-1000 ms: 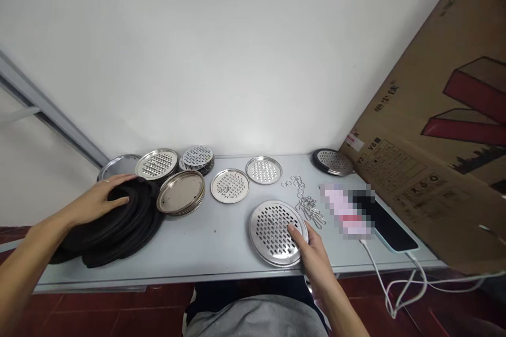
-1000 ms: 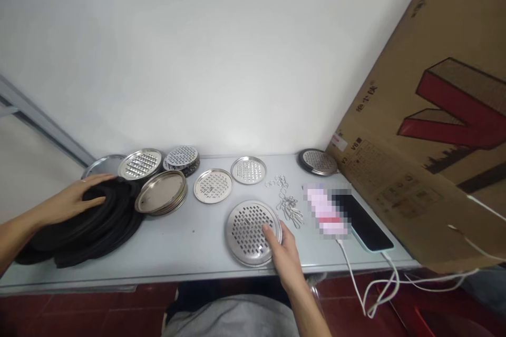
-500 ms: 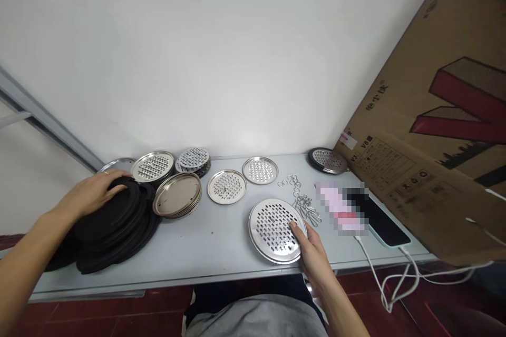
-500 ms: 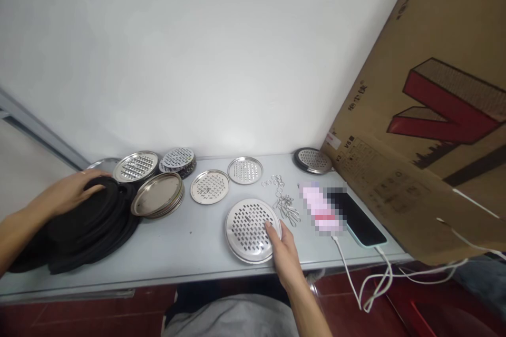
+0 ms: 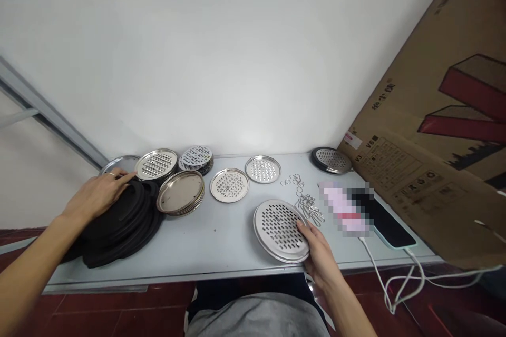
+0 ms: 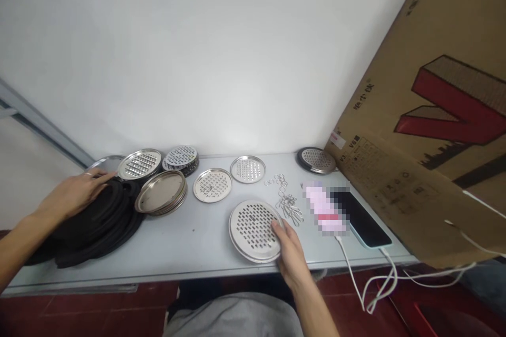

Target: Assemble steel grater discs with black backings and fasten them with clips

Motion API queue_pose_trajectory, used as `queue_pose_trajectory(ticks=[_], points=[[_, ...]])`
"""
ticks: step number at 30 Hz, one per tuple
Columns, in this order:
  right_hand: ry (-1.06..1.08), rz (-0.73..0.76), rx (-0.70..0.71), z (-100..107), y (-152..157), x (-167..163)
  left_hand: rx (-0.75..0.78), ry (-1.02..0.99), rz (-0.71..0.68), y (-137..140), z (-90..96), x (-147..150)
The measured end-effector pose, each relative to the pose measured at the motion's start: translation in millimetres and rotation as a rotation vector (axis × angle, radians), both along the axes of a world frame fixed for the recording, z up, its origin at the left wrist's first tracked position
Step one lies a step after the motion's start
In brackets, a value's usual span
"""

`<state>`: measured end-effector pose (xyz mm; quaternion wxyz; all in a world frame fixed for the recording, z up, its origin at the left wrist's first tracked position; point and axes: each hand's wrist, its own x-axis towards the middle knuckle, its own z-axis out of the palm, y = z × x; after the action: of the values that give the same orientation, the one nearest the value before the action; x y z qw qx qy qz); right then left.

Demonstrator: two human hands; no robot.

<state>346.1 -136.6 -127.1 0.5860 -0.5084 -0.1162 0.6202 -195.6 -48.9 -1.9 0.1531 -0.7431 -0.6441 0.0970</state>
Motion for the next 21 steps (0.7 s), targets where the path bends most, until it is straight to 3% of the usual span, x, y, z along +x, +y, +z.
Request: queue_pose_trajectory(ticks=[5, 12, 18, 21], points=[[0.209, 0.026, 0.037, 9, -2, 16, 0.058, -0.017, 0.061, -4, 0.5, 2], [0.253, 0.014, 0.049, 8, -1, 17, -0.004, -0.065, 0.103, -7, -0.9, 4], [0.176, 0.038, 0.057, 10, -1, 15, -0.047, -0.211, 0.191, -9, 17.8, 7], [0.121, 0.054, 0.063, 11, -2, 14, 0.098, -0.472, 0.298, -10, 34.6, 4]])
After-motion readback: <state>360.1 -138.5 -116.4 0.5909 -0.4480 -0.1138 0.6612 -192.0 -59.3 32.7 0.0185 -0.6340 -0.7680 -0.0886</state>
